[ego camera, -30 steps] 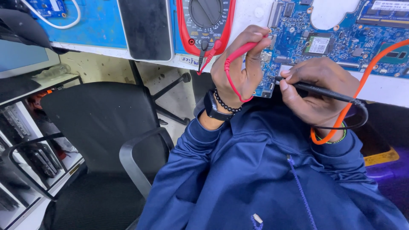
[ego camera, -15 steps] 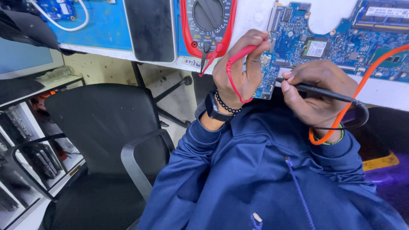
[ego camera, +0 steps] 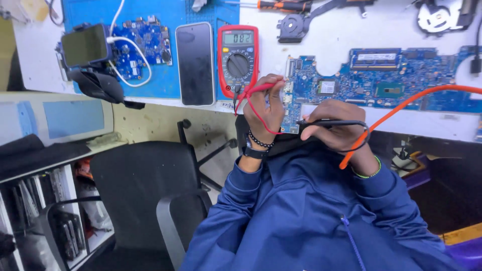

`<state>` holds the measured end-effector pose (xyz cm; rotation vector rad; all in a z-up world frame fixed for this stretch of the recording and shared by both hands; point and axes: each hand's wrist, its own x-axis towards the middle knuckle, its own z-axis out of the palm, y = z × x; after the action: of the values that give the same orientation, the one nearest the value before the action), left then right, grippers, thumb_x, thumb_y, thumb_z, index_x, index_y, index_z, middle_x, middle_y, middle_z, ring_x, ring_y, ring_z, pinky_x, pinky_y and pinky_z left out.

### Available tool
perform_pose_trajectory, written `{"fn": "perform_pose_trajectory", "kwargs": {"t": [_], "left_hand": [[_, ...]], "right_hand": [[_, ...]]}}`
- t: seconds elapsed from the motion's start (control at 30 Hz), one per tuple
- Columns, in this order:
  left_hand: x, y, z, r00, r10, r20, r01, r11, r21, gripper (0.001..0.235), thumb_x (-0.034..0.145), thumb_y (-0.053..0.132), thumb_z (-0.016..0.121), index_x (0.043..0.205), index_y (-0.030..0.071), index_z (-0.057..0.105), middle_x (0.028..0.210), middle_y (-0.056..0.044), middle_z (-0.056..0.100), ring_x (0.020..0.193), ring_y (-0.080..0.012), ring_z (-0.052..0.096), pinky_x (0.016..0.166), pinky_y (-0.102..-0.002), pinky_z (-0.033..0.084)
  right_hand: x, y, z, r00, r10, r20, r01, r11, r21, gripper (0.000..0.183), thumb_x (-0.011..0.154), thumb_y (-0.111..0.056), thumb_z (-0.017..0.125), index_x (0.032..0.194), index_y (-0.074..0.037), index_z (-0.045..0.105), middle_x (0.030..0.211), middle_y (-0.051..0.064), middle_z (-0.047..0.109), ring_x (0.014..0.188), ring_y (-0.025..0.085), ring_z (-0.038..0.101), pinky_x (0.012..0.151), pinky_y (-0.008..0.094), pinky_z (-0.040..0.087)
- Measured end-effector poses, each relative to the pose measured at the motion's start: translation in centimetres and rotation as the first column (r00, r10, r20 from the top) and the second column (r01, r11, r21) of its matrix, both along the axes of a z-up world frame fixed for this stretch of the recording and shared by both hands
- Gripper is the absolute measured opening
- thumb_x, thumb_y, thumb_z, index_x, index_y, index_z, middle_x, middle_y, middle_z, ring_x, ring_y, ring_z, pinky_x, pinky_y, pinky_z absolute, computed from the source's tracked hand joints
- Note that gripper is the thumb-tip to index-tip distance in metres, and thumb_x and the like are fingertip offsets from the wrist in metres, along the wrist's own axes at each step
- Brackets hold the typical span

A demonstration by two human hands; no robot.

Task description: The person uses a multimeter to test various points on a blue laptop motherboard. They hold the red and black probes in each hand and touch them to different components on the board while observing the digital display. The person occasionally moves the probes to different areas of the board.

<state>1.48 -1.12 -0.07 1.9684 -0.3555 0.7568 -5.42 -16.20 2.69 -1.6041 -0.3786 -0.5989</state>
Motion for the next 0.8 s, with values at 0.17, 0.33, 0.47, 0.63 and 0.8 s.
{"fn": "perform_pose_trajectory", "kwargs": {"t": [0.17,0.33,0.47,0.63,0.8], "left_hand": [[-0.4,-0.1,2.0,0.987,0.056,-0.152,-0.055,0.998,0.017,0.014,0.104,0.031,0.065,0.103,0.017,0.067,0.093,-0.001,0.079,0.087,-0.0271,0.077,0.079,-0.035,0.063],[-0.5,0.3,2.6,0.984,0.029,-0.175,-0.029,1.000,0.006,0.015,0.105,0.034,0.064,0.104,0.020,0.066,0.094,0.000,0.080,0.090,-0.0293,0.076,0.080,-0.038,0.063],[-0.9,0.8,3.1,0.984,-0.027,-0.177,0.028,1.000,0.003,0.014,0.106,0.033,0.063,0.106,0.019,0.067,0.092,-0.003,0.081,0.089,-0.0296,0.077,0.078,-0.039,0.062],[-0.5,1.0,2.9,0.990,-0.044,-0.131,0.039,0.998,-0.044,0.014,0.104,0.032,0.066,0.105,0.018,0.069,0.088,-0.005,0.081,0.084,-0.0307,0.077,0.073,-0.037,0.062],[-0.7,1.3,3.6,0.984,-0.048,-0.174,0.034,0.996,-0.080,0.013,0.104,0.032,0.066,0.105,0.020,0.069,0.087,-0.004,0.082,0.082,-0.0301,0.077,0.069,-0.039,0.062]], "right_hand": [[0.3,-0.7,0.4,1.000,0.031,-0.008,-0.031,0.997,-0.067,0.027,0.078,-0.027,0.092,0.086,-0.007,0.077,0.062,0.008,0.064,0.046,0.026,0.059,0.046,0.033,0.050],[0.6,0.1,1.1,0.999,0.033,0.034,-0.034,0.999,0.037,0.013,0.087,-0.009,0.087,0.094,-0.001,0.079,0.059,0.010,0.061,0.047,0.026,0.061,0.049,0.029,0.050],[0.1,-0.4,1.2,0.996,-0.014,-0.090,0.019,0.998,0.058,0.021,0.091,-0.004,0.082,0.110,0.002,0.077,0.071,0.016,0.072,0.062,0.028,0.072,0.056,0.032,0.054],[-0.4,-3.0,0.2,0.978,-0.095,-0.185,0.109,0.992,0.067,0.029,0.087,-0.007,0.084,0.114,0.002,0.076,0.076,0.019,0.077,0.068,0.025,0.077,0.063,0.032,0.061],[-1.0,-6.6,2.2,0.912,-0.321,-0.254,0.332,0.943,0.000,0.034,0.092,-0.007,0.080,0.124,0.002,0.073,0.086,0.019,0.078,0.075,0.020,0.075,0.069,0.032,0.061]]}}
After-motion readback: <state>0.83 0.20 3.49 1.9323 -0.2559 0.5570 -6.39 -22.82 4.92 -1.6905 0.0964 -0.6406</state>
